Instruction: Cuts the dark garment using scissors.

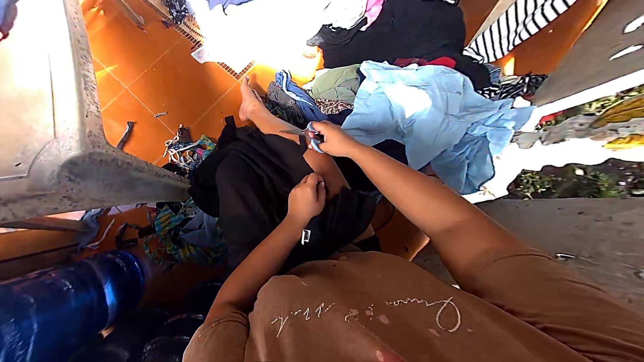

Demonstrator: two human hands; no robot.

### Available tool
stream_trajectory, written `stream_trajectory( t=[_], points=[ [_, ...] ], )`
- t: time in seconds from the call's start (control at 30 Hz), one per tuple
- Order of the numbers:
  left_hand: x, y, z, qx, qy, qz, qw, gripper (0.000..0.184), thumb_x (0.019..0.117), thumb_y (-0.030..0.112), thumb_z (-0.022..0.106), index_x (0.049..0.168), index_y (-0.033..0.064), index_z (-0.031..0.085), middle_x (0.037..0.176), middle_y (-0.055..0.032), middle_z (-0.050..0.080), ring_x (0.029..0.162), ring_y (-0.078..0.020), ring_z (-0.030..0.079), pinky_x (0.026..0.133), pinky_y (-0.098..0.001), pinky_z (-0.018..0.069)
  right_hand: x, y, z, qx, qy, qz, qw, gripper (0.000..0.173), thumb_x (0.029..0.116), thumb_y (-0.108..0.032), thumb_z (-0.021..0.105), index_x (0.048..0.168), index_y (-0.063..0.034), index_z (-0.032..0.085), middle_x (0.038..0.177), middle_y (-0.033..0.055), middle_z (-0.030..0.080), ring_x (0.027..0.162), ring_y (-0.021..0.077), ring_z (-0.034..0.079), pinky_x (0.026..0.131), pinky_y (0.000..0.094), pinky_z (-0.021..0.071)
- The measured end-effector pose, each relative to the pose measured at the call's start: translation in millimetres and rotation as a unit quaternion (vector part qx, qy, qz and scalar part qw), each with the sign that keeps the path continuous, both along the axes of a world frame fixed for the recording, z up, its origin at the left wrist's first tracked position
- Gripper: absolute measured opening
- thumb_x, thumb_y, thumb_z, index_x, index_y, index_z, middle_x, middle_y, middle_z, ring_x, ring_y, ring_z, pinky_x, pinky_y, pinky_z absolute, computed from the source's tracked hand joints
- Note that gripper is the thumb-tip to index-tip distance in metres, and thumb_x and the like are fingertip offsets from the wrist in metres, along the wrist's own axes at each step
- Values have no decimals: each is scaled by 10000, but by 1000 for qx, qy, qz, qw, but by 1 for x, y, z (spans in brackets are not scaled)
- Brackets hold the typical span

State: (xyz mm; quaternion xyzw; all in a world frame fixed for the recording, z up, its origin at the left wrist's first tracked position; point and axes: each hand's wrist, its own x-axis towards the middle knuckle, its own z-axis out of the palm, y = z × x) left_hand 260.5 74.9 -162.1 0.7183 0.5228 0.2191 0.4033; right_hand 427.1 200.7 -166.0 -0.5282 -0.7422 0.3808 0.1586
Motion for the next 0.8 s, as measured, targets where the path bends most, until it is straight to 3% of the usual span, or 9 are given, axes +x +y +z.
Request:
stream_trajectory(
  t=[0.1,0.2,0.27,0.33,0.53,0.67,0.8],
  points=[
    [-3,0,-3,12,-12,17,1000,244,1004,40,522,1110,-103,688,1092,-269,714,1018,-394,715,907,-507,559,-18,17,4,-5,-112,74,991,232,896,-15,698,1116,57,680,1082,271,662,1140,459,586,1004,618,410],
    [-4,-1,-5,27,-13,52,998,247,988,82,580,1109,-101,693,1081,-268,715,966,-392,723,868,-515,571,-11,22,2,53,-130,100,985,161,873,-13,706,1015,58,677,952,255,657,1023,445,615,972,616,403],
    [-7,1,-2,-7,9,65,998,378,968,198,669,1207,-93,648,1115,-267,685,938,-381,702,848,-518,566,5,19,2,82,-112,81,987,146,860,11,706,987,76,673,925,260,656,1005,457,618,978,634,397],
    [-8,6,11,-90,57,50,993,506,966,270,703,1339,-50,582,1213,-256,655,1027,-378,684,919,-522,546,27,7,5,109,-97,43,988,149,838,42,713,970,98,671,932,280,657,1000,480,617,981,655,397],
    [-4,0,33,-156,84,-83,981,340,1037,113,519,1323,-45,614,1122,-252,703,1060,-373,691,967,-505,525,88,-66,17,167,-126,-10,978,193,711,133,766,869,101,661,865,276,670,945,496,637,948,669,413],
    [-5,-10,45,-206,59,-177,961,345,1013,86,533,1322,-52,604,1109,-253,693,1036,-357,681,954,-487,520,99,-117,23,123,-156,-35,979,217,688,150,793,859,95,671,898,270,680,1001,497,629,995,657,409],
    [-11,-15,50,-258,49,-254,931,338,1011,81,551,1320,-51,586,1036,-231,671,935,-320,647,896,-470,513,90,-151,30,-3,-142,-106,984,129,795,100,750,902,98,678,938,273,666,1011,467,620,956,629,440]
  ],
)
